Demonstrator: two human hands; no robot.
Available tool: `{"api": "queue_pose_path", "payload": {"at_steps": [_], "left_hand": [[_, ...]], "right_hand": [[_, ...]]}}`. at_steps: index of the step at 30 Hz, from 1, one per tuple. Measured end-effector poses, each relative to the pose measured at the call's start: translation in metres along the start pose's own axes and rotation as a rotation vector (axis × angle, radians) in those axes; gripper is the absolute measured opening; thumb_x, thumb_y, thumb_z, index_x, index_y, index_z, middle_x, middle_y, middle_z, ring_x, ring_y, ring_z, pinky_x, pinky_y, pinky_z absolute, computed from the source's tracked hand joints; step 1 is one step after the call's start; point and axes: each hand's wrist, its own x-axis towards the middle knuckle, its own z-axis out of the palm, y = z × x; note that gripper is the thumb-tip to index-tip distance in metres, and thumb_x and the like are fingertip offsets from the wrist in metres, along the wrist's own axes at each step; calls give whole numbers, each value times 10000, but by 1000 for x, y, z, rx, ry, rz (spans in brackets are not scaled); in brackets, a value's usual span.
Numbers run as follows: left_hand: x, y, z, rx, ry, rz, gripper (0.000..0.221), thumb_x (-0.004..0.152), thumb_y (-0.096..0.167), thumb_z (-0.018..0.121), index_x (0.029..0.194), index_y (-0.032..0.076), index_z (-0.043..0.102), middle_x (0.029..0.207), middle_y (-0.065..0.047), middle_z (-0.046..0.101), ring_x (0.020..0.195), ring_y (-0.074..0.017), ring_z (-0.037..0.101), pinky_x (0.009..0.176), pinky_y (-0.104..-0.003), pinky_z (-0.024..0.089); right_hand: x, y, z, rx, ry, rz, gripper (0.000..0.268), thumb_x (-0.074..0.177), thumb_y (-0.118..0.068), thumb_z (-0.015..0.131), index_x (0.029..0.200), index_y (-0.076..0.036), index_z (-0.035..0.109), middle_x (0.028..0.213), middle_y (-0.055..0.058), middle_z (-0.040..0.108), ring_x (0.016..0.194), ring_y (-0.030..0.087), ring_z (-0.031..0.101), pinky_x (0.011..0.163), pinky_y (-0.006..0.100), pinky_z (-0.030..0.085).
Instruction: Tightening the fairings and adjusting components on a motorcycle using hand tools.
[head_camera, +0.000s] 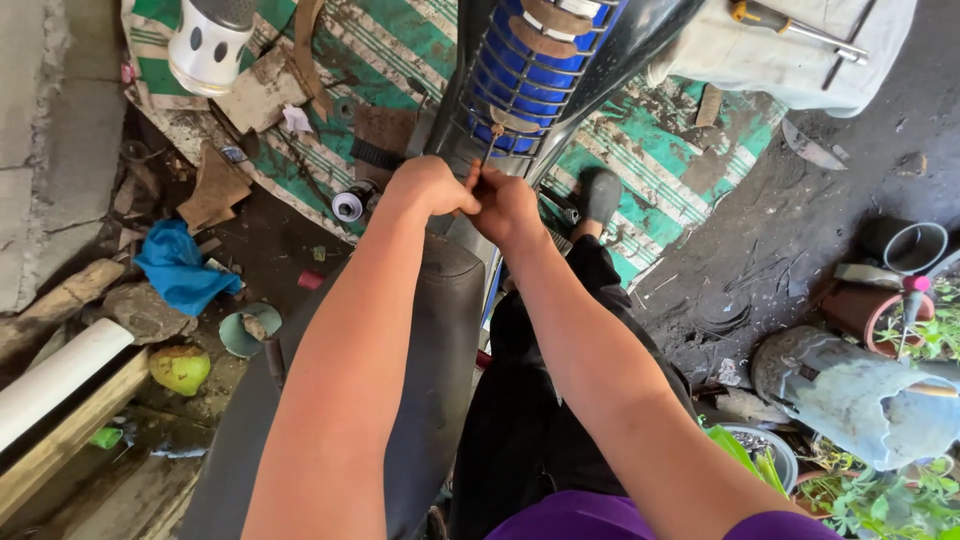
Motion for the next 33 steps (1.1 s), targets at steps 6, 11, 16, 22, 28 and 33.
{"api": "queue_pose_path", "payload": {"at_steps": [6,11,16,22,28,33], "left_hand": [[-23,-2,-15,-327,3,-91,485,902,590,637,794,202,908,837,-47,787,782,-270,762,777,-457,667],[-26,0,-13,-388,-130,-93,448,954,400,583,926,87,903,705,-38,587,580,-193,559,575,-381,527],[-30,-1,-11,-667,-170,-58,344,972,307,672,693,106,655,562,14,432,434,-145,420,461,-336,387],[-23,-11,-11,-732,-134,61,230,937,190,847,830,82,675,608,23,444,477,-77,447,494,-227,292],[-16,-7,-10,-756,-103,78,331,921,186,842,705,121,600,573,15,467,462,-97,468,455,-248,324],[-27,-9,-15,-705,19,47,329,810,287,969,733,90,716,602,-46,543,524,-182,574,452,-287,297]], "right_hand": [[-38,7,55,-122,118,-121,176,1148,-34,605,1310,15,555,998,24,465,821,121,498,634,188,387],[-1,3,40,-225,98,-135,184,1151,-151,621,1098,25,633,907,37,496,775,119,507,592,199,319],[-20,-1,50,-336,104,-40,400,1170,-285,569,960,30,700,858,140,616,837,280,662,650,301,468],[3,-11,29,-324,37,-2,207,1179,-262,566,1241,-74,627,940,57,688,841,209,619,772,371,528],[12,-13,23,-100,8,4,191,1187,-163,549,1281,-8,611,1034,54,669,798,128,596,764,310,569],[15,-20,20,-242,7,29,238,1155,-212,621,1294,-21,653,1087,99,675,981,282,660,891,442,536]]}}
